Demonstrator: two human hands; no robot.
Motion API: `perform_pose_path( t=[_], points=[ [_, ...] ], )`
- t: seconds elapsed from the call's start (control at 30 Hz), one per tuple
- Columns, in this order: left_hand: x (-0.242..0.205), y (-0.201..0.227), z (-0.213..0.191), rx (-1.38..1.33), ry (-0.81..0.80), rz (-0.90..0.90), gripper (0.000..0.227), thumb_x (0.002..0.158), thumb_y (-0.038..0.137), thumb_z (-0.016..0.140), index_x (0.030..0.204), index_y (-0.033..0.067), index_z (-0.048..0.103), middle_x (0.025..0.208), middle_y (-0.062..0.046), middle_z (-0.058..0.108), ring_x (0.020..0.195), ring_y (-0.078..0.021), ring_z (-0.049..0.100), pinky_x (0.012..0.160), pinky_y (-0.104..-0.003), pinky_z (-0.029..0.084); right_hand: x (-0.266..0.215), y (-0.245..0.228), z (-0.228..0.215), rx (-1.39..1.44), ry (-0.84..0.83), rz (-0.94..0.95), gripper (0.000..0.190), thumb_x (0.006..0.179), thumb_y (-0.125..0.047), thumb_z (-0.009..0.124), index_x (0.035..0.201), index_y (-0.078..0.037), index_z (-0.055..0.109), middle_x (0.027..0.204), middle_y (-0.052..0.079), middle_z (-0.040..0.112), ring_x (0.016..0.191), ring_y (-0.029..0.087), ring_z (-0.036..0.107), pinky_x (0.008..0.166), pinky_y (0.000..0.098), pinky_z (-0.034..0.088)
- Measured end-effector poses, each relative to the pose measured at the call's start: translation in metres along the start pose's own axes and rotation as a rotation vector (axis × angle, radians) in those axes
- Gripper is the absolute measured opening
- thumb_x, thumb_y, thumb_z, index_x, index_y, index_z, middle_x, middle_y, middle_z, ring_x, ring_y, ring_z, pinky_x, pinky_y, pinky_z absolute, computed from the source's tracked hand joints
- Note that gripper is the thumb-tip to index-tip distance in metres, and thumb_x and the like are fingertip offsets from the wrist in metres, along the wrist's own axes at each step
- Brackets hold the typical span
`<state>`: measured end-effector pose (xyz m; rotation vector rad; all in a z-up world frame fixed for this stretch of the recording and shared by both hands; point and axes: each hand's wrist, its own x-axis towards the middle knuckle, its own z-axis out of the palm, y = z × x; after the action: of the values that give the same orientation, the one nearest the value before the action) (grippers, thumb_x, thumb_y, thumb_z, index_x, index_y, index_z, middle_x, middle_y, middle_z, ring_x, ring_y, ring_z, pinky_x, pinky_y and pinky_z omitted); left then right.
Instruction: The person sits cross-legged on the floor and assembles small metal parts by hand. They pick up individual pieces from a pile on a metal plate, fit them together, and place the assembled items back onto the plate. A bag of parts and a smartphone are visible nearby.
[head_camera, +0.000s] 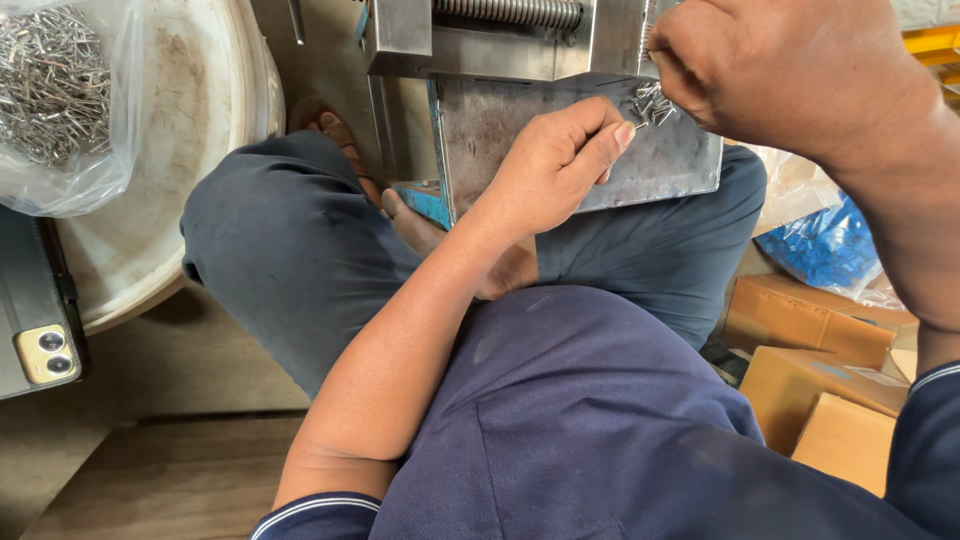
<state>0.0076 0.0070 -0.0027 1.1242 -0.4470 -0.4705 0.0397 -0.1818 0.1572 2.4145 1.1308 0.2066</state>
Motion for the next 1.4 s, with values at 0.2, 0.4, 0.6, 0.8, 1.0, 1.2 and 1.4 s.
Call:
perform_pose_path(
  t=[0.2,0.4,0.6,0.8,1.0,1.2,1.4],
  points=[
    [0.000,0.001,-0.001,0.052,-0.002,-0.008,0.028,0.108,0.027,0.057,0.089,0.0065,0.059,0.068,0.002,0.057,0.064,-0.0077,0.054,0.060,-0.028,0.047,0.003,0.000,0.001,-0.016,-0.035,-0.021,0.029,0.098,-0.019,0.069,0.077,-0.014,0.050,0.076,-0.002,0.051,0.072,0.013,0.059,0.063,0.0252,0.044],
    [0.000,0.001,-0.001,0.038,0.000,-0.002,0.028,0.108,0.027,0.057,0.089,0.0066,0.059,0.068,0.002,0.057,0.064,-0.0078,0.054,0.060,-0.028,0.048,0.002,-0.004,0.010,0.072,0.019,0.024,0.022,0.089,-0.012,0.071,0.078,-0.012,0.052,0.076,0.002,0.051,0.071,0.018,0.058,0.061,0.0296,0.043],
    [0.001,-0.001,-0.001,0.061,0.007,0.002,0.027,0.107,0.027,0.057,0.089,0.0069,0.059,0.068,0.002,0.057,0.063,-0.0076,0.054,0.060,-0.028,0.047,-0.007,-0.008,0.018,0.091,0.098,0.061,0.012,0.088,-0.010,0.068,0.087,-0.013,0.057,0.086,0.000,0.055,0.081,0.017,0.060,0.068,0.0292,0.043],
    [0.001,-0.001,0.001,-0.011,0.005,-0.010,0.029,0.108,0.027,0.058,0.089,0.0058,0.058,0.070,0.001,0.055,0.066,-0.0080,0.055,0.061,-0.028,0.048,-0.009,-0.011,0.021,0.173,0.136,0.111,0.013,0.087,-0.008,0.070,0.090,-0.014,0.059,0.089,0.000,0.058,0.083,0.018,0.062,0.070,0.0309,0.043],
    [0.002,0.000,0.000,0.078,0.026,-0.011,0.027,0.107,0.028,0.058,0.090,0.0063,0.061,0.067,0.002,0.058,0.063,-0.0070,0.055,0.058,-0.027,0.047,-0.015,-0.016,0.023,0.262,0.150,0.161,0.013,0.089,-0.005,0.071,0.094,-0.011,0.061,0.092,0.002,0.063,0.085,0.020,0.064,0.073,0.0321,0.047],
    [0.001,-0.005,-0.001,-0.212,0.049,-0.039,0.027,0.110,0.026,0.058,0.093,0.0049,0.060,0.074,0.004,0.054,0.066,-0.0049,0.049,0.058,-0.026,0.042,-0.037,-0.032,0.023,0.638,0.215,0.404,0.013,0.099,0.008,0.066,0.110,0.000,0.067,0.100,0.009,0.069,0.090,0.019,0.070,0.080,0.0292,0.055],
    [0.002,-0.005,-0.002,-0.308,-0.050,-0.144,0.024,0.110,0.024,0.056,0.094,0.0061,0.060,0.073,0.005,0.055,0.064,-0.0039,0.048,0.058,-0.023,0.041,-0.049,-0.080,0.034,1.312,0.342,0.812,0.014,0.105,-0.002,0.071,0.118,0.001,0.066,0.106,0.008,0.065,0.091,0.010,0.066,0.080,0.0233,0.053]
  ],
)
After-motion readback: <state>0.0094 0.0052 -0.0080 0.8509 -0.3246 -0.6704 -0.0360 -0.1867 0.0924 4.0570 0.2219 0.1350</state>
